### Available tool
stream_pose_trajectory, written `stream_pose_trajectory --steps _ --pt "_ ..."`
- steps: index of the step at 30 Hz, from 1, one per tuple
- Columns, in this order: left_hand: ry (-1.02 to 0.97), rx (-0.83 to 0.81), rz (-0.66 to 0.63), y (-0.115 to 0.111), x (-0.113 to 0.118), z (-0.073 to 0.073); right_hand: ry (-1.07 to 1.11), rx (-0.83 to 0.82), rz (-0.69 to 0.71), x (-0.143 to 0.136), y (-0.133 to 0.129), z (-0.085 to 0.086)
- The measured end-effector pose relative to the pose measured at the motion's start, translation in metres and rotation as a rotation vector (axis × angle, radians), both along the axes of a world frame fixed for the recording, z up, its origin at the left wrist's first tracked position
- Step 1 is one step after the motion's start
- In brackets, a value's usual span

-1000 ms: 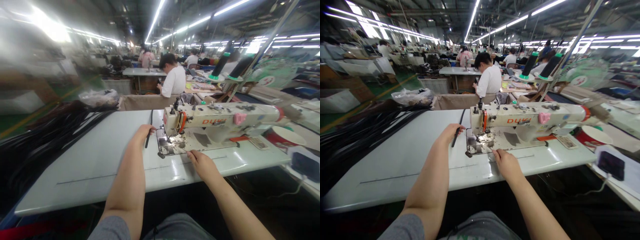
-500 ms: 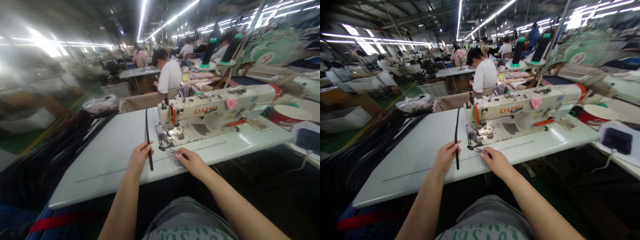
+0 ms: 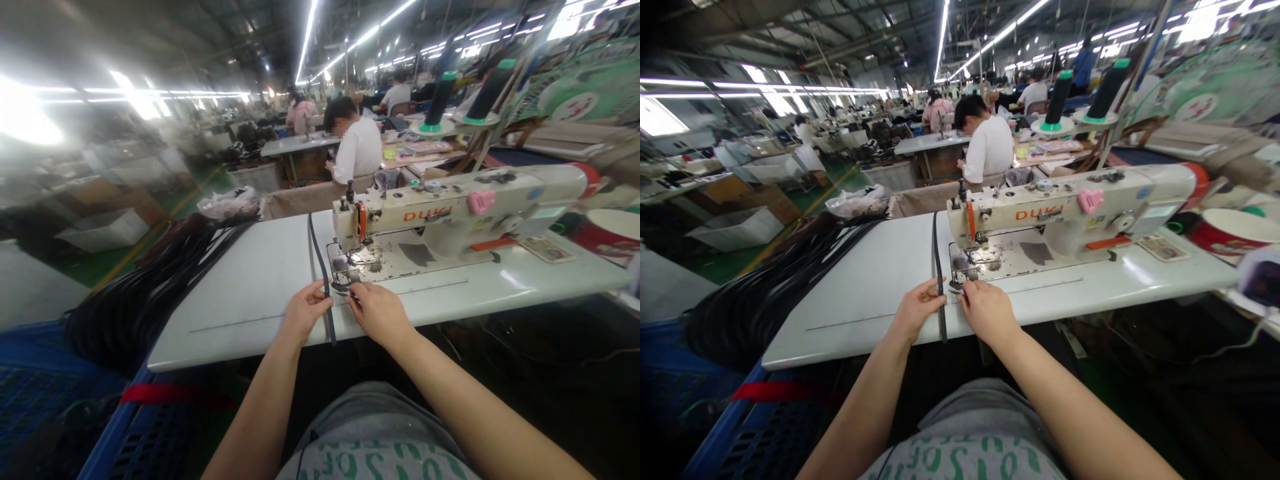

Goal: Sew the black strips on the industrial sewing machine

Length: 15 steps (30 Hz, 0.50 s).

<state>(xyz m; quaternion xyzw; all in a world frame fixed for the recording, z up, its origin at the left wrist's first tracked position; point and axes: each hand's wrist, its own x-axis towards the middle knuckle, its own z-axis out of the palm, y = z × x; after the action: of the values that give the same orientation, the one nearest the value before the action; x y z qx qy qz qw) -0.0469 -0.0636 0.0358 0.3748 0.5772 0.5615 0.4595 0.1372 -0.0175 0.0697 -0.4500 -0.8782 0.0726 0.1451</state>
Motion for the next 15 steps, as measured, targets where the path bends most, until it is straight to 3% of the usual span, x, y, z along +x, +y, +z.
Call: stream_pose_trajectory --steps 5,8,11,15 --pt "0.037 0.014 -0.001 -0.003 0.002 -0.001 -0.005 -0.025 -0.025 -0.004 -0.008 -0.001" --pt "-0.005 -0.016 0.025 -0.007 0.002 -0.002 0.123 -0.262 -0.093 -0.002 -0.004 -0.008" --pt "-0.037 -0.040 0.033 -0.010 0.001 -0.004 0.326 -0.563 -0.042 0.000 0.006 -0.021" --pt "-0.078 -0.047 0.007 -0.013 0.002 -0.006 0.482 -0.687 0.012 -0.001 0.016 -0.036"
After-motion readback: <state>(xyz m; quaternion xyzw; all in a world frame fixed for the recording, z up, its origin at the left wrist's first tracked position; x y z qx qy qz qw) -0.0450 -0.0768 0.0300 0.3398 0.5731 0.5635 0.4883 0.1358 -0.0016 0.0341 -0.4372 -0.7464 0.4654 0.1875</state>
